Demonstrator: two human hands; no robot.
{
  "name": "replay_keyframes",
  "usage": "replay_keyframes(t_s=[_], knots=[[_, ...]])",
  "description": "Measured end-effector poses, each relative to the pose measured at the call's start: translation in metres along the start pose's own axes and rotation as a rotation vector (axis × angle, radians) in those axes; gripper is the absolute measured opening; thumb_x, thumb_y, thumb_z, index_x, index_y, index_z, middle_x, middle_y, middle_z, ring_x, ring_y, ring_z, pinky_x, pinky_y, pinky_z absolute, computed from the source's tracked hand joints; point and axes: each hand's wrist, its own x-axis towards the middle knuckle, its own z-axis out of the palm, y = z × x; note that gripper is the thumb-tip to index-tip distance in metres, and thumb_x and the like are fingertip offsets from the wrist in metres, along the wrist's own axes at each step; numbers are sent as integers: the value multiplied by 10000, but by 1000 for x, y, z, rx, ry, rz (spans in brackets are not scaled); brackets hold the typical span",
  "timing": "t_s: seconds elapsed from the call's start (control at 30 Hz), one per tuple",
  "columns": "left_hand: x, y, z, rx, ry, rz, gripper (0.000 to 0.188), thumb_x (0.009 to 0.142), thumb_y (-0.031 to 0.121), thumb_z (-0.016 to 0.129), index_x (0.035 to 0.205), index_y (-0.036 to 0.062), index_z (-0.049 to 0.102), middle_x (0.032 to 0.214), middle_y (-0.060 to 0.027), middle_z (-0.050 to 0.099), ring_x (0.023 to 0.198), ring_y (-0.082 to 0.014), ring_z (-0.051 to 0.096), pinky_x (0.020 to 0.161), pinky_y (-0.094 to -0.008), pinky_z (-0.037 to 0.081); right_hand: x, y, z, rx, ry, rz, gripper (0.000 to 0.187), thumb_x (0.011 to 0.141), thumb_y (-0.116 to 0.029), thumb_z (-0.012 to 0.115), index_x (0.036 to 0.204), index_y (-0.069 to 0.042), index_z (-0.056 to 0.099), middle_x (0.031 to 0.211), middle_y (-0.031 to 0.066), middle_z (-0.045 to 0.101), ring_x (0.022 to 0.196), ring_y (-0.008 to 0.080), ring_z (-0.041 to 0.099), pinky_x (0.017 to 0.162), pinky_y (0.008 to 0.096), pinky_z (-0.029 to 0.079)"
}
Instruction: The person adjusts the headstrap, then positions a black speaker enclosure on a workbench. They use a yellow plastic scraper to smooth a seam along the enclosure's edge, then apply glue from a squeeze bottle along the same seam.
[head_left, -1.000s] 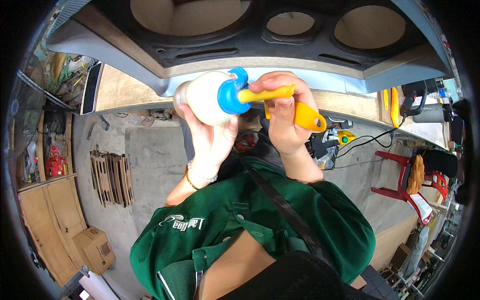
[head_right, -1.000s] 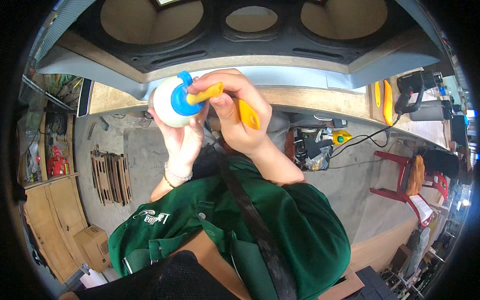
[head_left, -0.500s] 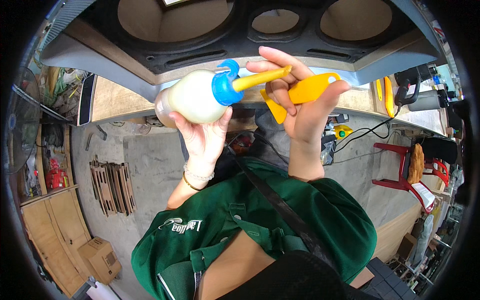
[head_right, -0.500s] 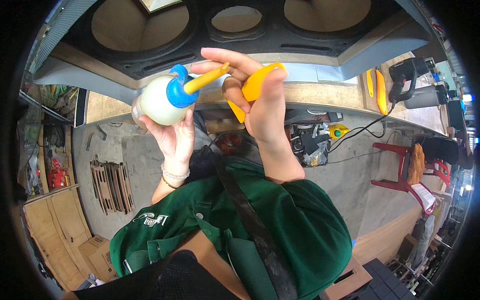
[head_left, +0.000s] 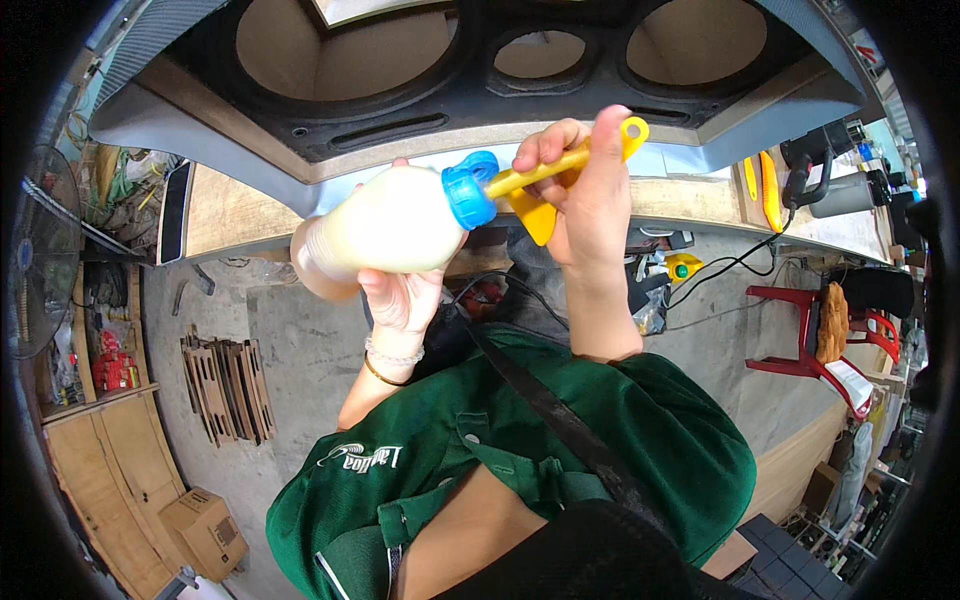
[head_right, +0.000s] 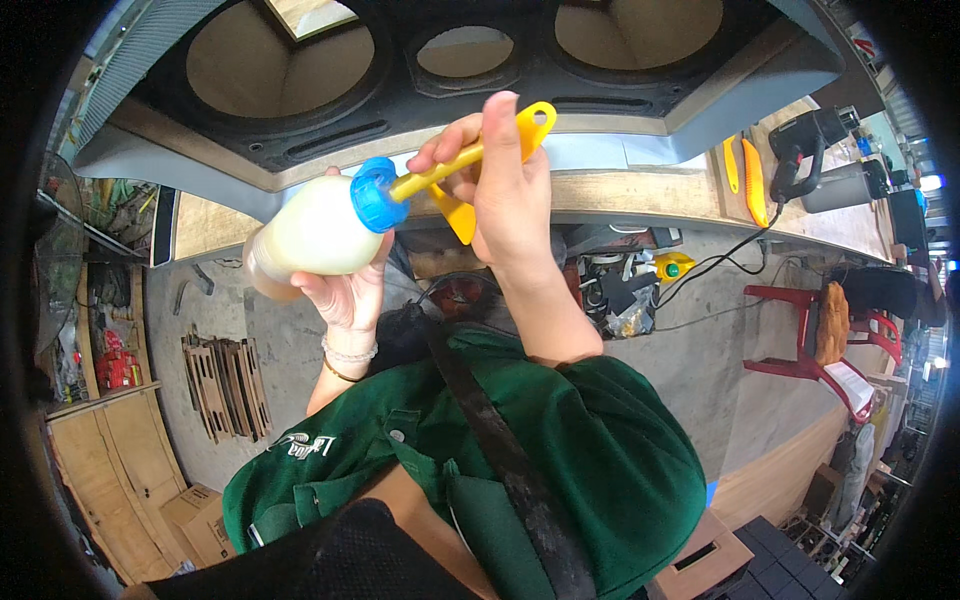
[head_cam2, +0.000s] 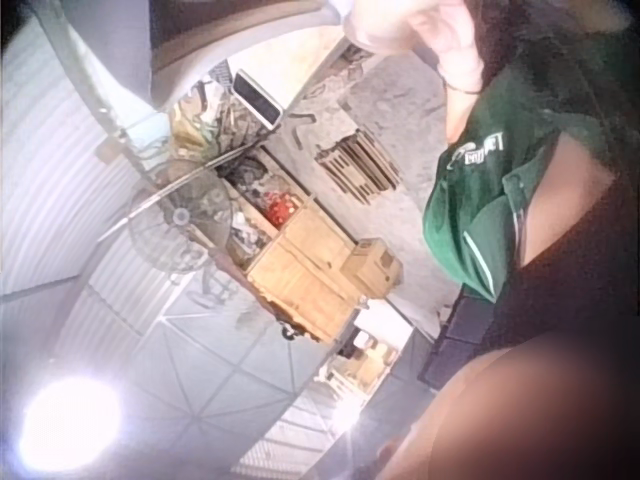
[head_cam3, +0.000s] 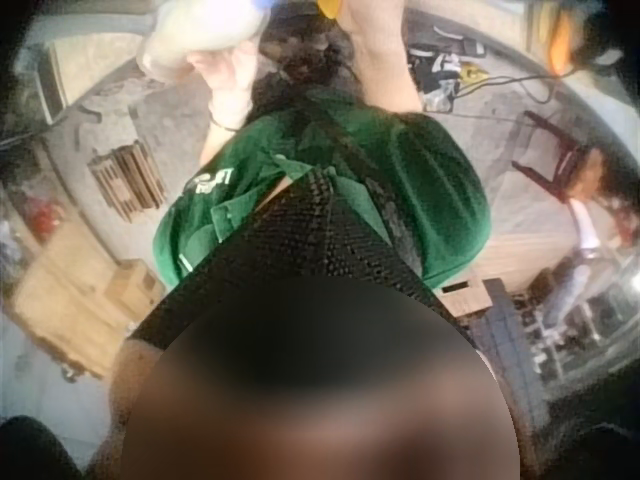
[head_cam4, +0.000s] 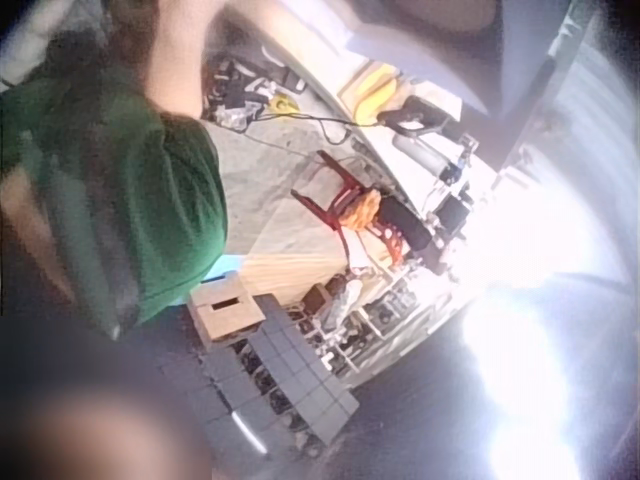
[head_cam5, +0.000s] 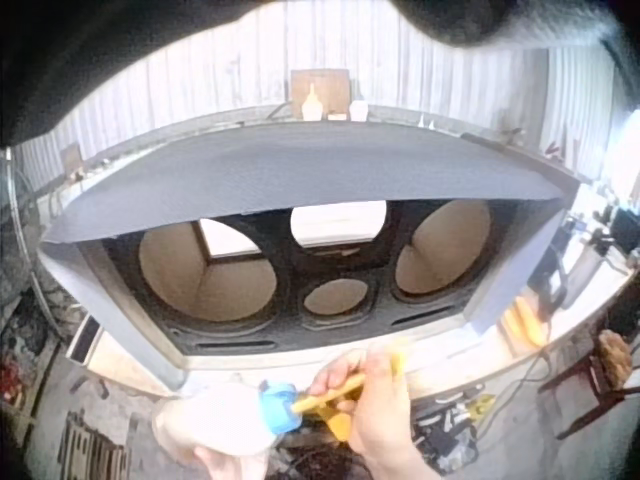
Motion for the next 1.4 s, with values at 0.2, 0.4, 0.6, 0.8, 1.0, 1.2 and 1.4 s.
replay_keyframes(t_s=[0.2, 0.4, 0.6, 0.8, 1.0, 1.2, 1.4], knots=[[2, 6, -1, -414, 119, -190, 900, 732, 505, 652, 1408, 144, 180, 1450, -138, 217, 1293, -334, 312, 917, -515, 457, -7, -2, 3, -141, -187, -134, 380, 895, -299, 565, 1072, 35, 601, 858, 130, 658, 910, 196, 629, 842, 315, 481], [9, 42, 28, 221, -367, -695, 726, 826, 605, 483, 1077, -75, 520, 1026, -292, 587, 759, -297, 663, 509, -324, 567, -13, -10, 11, -371, -38, -516, 157, 774, -24, 687, 901, 39, 620, 867, 123, 656, 720, 123, 616, 625, 213, 481], [12, 6, 31, 1253, -358, 169, 1071, 420, 357, 905, 1286, 58, 352, 1281, -147, 397, 1149, -287, 449, 956, -376, 368, -24, -12, 20, -795, -21, -394, 125, 790, -31, 666, 879, 33, 606, 877, 122, 663, 764, 164, 652, 725, 244, 505], [17, -1, 13, 1171, -400, 42, 884, 461, 264, 881, 1204, 57, 450, 1132, -127, 533, 1061, -263, 538, 923, -364, 410, -25, -13, 17, -690, -22, -336, 142, 746, -23, 712, 859, 16, 635, 823, 54, 668, 567, 27, 458, 497, 166, 335], [31, 40, 13, 1361, -590, 57, 772, 467, 301, 850, 1122, 52, 524, 1059, -120, 591, 970, -253, 593, 875, -351, 447, -23, -16, 5, -466, -200, -253, 106, 794, -43, 668, 871, 29, 654, 861, 113, 687, 755, 135, 657, 656, 203, 507], [32, 58, -5, 987, -639, -385, 790, 454, 327, 825, 1119, 24, 526, 1054, -102, 590, 953, -217, 585, 882, -334, 443, -19, -20, -4, -291, -437, -134, 177, 880, -175, 584, 942, -16, 632, 909, 223, 652, 859, 331, 656, 724, 321, 538], [37, 66, -22, 716, -671, -654, 884, 443, 354, 830, 1146, -57, 486, 1053, -144, 582, 936, -218, 585, 843, -331, 458, -18, -17, -11, -572, -487, -4, 147, 785, -100, 682, 851, 28, 651, 867, 161, 674, 799, 205, 654, 688, 274, 516]])
